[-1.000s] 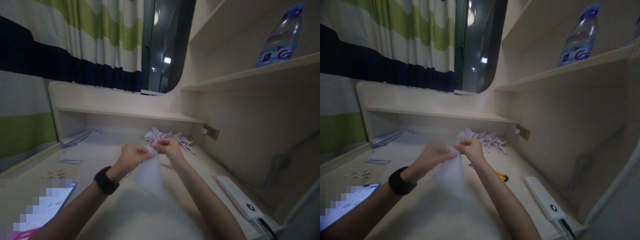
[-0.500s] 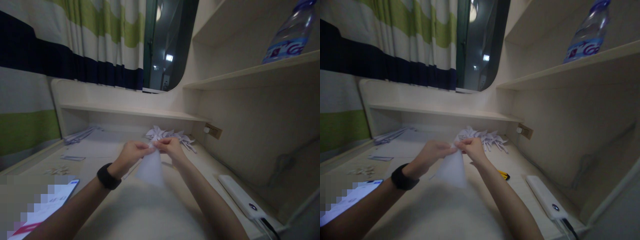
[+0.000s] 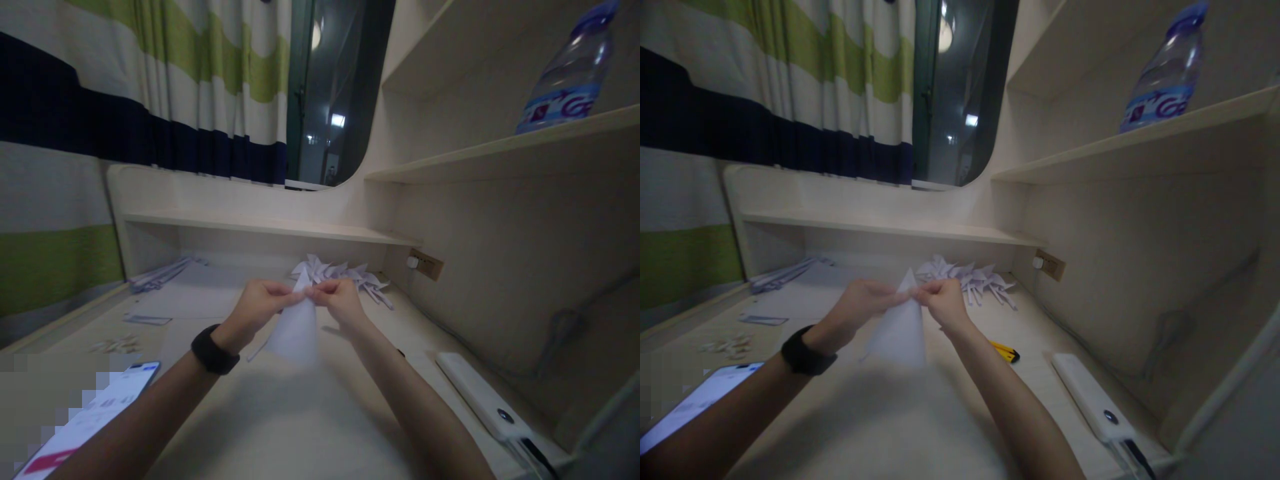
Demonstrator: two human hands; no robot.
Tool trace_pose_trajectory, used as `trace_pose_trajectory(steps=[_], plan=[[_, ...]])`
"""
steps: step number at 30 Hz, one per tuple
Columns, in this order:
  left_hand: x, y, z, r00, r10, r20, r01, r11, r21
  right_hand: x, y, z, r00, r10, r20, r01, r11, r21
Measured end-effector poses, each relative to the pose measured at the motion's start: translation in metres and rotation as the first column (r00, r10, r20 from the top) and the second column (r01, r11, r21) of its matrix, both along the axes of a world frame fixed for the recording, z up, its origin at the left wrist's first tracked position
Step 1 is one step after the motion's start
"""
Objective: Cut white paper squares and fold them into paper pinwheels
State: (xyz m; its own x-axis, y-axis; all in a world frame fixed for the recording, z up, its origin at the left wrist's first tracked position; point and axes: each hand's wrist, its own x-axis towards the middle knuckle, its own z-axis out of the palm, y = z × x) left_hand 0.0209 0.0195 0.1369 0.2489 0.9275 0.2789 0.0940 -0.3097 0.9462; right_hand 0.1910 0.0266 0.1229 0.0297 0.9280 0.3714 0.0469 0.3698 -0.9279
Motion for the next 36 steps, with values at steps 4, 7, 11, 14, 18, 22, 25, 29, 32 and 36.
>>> trace_pose_trajectory(steps=[4,7,11,14,18,22,25,29,32,36], plan=[[-0.001,0.002,0.001,0.999,0.046,-0.001,-0.046,0.999,0.016,-0.003,0.001,-0.003,0.998,0.064,-0.013,-0.064,0.997,-0.036],[-0.003,0.006,0.000,0.996,0.088,-0.020,-0.088,0.996,0.013,-0.004,0.003,-0.007,0.998,0.070,-0.002,-0.070,0.996,-0.057],[-0.005,0.010,-0.003,0.995,0.094,-0.022,-0.093,0.996,0.014,-0.005,0.006,-0.012,0.997,0.069,-0.039,-0.072,0.994,-0.081],[-0.006,0.011,-0.003,0.996,0.086,-0.017,-0.085,0.996,0.012,-0.006,0.006,-0.015,0.995,0.101,-0.015,-0.102,0.991,-0.092],[-0.007,0.010,-0.003,0.996,0.085,-0.030,-0.085,0.996,-0.010,-0.007,0.001,-0.016,0.998,0.051,0.043,-0.047,0.996,-0.077],[-0.009,0.005,-0.005,0.997,0.071,-0.002,-0.071,0.997,-0.015,-0.005,-0.007,-0.024,0.997,0.047,0.059,-0.039,0.990,-0.132],[-0.010,-0.001,-0.010,0.999,0.037,0.009,-0.036,0.999,-0.023,-0.002,-0.014,-0.035,0.998,0.037,0.042,-0.031,0.990,-0.138],[-0.013,-0.009,-0.024,0.999,0.005,0.035,-0.003,0.997,-0.080,-0.003,-0.026,-0.050,0.997,0.031,0.069,-0.020,0.987,-0.157],[-0.017,-0.010,-0.035,0.999,-0.037,0.036,0.042,0.988,-0.150,-0.005,-0.035,-0.054,0.992,0.041,0.123,-0.018,0.983,-0.184],[-0.020,-0.010,-0.046,1.000,-0.023,0.015,0.025,0.985,-0.171,-0.008,-0.040,-0.056,0.988,0.039,0.152,-0.006,0.978,-0.210]])
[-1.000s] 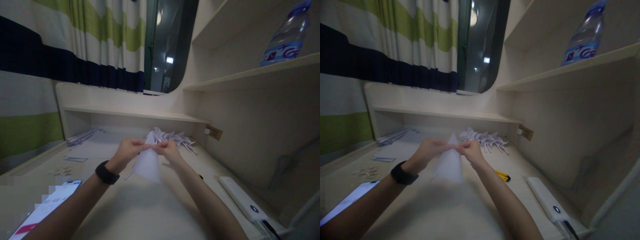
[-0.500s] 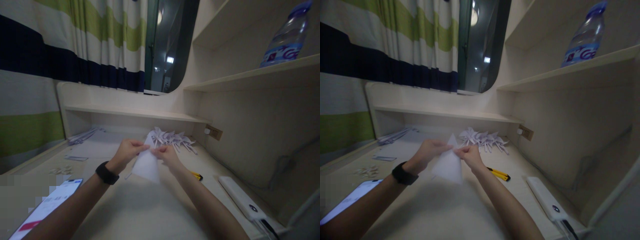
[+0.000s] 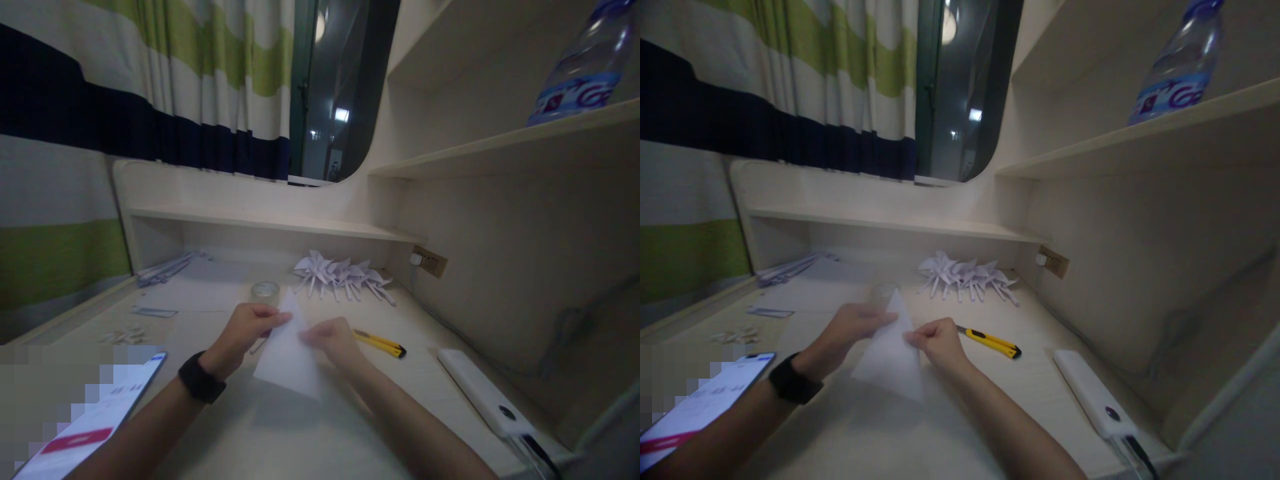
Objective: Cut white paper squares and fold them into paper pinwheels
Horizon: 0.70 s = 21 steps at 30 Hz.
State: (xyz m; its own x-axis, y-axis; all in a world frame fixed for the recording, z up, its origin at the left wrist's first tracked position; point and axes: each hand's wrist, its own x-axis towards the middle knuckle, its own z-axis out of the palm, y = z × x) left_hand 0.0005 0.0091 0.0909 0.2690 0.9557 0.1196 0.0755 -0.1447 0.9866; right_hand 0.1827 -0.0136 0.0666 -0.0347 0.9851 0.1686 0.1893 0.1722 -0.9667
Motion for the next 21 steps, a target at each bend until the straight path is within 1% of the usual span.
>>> trace_pose_trajectory(steps=[3,8,11,13,21], plan=[[-0.002,-0.002,-0.003,1.000,0.028,0.010,-0.028,1.000,0.010,-0.001,0.001,-0.004,0.999,0.035,0.010,-0.034,0.999,-0.005],[-0.006,-0.004,-0.003,0.999,0.050,0.014,-0.051,0.998,0.043,-0.003,0.002,-0.012,0.999,0.038,0.033,-0.039,0.999,0.009],[-0.006,-0.005,-0.001,0.998,0.053,0.038,-0.055,0.997,0.058,-0.004,0.002,-0.013,0.997,0.057,0.048,-0.057,0.998,-0.016],[-0.005,-0.007,0.000,0.997,0.061,0.049,-0.064,0.996,0.067,-0.004,0.002,-0.013,0.998,0.045,0.042,-0.043,0.998,-0.038],[-0.007,-0.009,0.004,0.996,0.068,0.048,-0.072,0.994,0.086,-0.002,0.002,-0.019,0.995,0.074,0.066,-0.071,0.996,-0.053]])
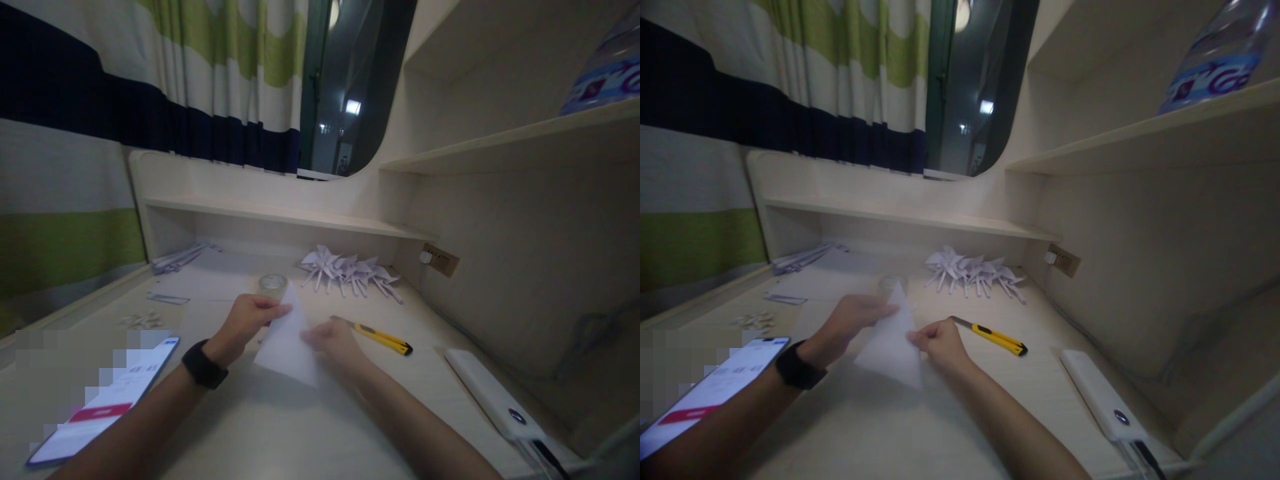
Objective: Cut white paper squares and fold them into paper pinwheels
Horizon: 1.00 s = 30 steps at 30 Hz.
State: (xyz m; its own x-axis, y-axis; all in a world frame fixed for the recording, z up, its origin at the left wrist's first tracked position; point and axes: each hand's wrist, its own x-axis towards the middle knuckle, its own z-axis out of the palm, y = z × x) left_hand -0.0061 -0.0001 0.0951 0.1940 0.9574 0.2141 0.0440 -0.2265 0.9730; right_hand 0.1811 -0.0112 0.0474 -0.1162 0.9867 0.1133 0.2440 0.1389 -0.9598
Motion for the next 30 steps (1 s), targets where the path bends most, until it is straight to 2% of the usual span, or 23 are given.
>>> trace_pose_trajectory(steps=[6,12,19,25,30], plan=[[-0.003,0.006,-0.005,0.999,0.029,-0.025,-0.029,0.999,0.034,-0.001,-0.001,-0.001,1.000,-0.003,0.002,0.003,0.999,-0.033],[-0.006,0.013,-0.009,0.999,0.011,-0.033,-0.011,1.000,0.026,-0.001,-0.003,0.002,0.999,-0.001,0.042,0.003,0.998,-0.058],[-0.008,0.013,-0.008,0.999,0.032,-0.019,-0.032,0.999,0.018,0.000,0.000,0.000,1.000,0.025,0.017,-0.023,0.996,-0.083],[-0.012,0.018,-0.009,0.998,0.049,-0.028,-0.049,0.999,-0.008,0.000,-0.002,0.000,0.997,0.024,0.076,-0.016,0.994,-0.105],[-0.014,0.020,-0.009,0.998,0.055,-0.032,-0.056,0.998,-0.015,0.000,-0.003,0.002,0.997,0.040,0.062,-0.033,0.994,-0.105]])
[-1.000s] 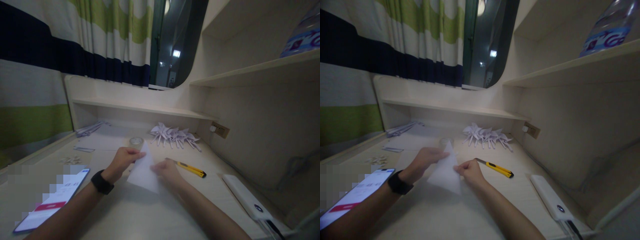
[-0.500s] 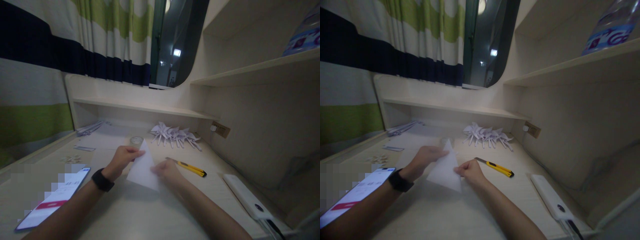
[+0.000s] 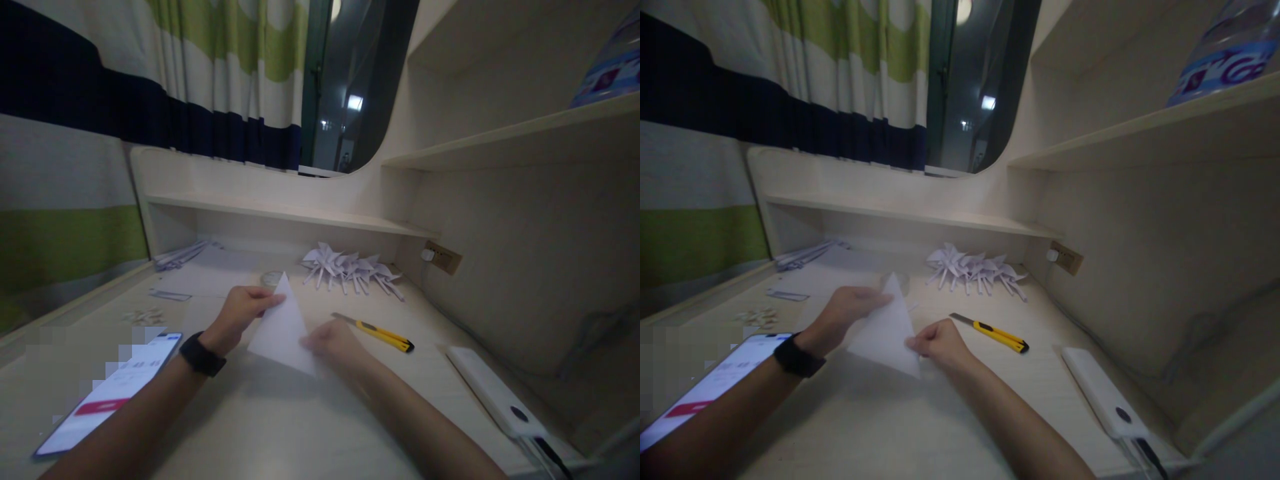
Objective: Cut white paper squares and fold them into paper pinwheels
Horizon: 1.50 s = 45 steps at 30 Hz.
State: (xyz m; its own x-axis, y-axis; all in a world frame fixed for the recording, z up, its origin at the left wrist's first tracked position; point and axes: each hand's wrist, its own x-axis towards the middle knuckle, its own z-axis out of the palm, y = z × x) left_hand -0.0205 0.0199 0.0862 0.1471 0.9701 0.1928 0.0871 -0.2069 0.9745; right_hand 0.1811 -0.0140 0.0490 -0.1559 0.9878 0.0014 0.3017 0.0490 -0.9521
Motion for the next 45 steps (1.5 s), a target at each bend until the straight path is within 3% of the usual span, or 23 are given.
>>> trace_pose_trajectory(steps=[12,35,45], plan=[[-0.003,0.004,-0.001,0.999,0.040,-0.003,-0.040,0.999,0.014,0.002,-0.002,0.009,0.990,0.059,0.130,-0.056,0.998,-0.027],[-0.013,0.017,-0.005,0.994,0.097,-0.049,-0.096,0.995,0.018,0.004,-0.003,0.006,0.985,0.152,0.087,-0.146,0.987,-0.066],[-0.017,0.022,-0.009,0.993,0.096,-0.071,-0.094,0.995,0.037,0.007,0.000,0.002,0.958,0.173,0.228,-0.162,0.985,-0.065]])
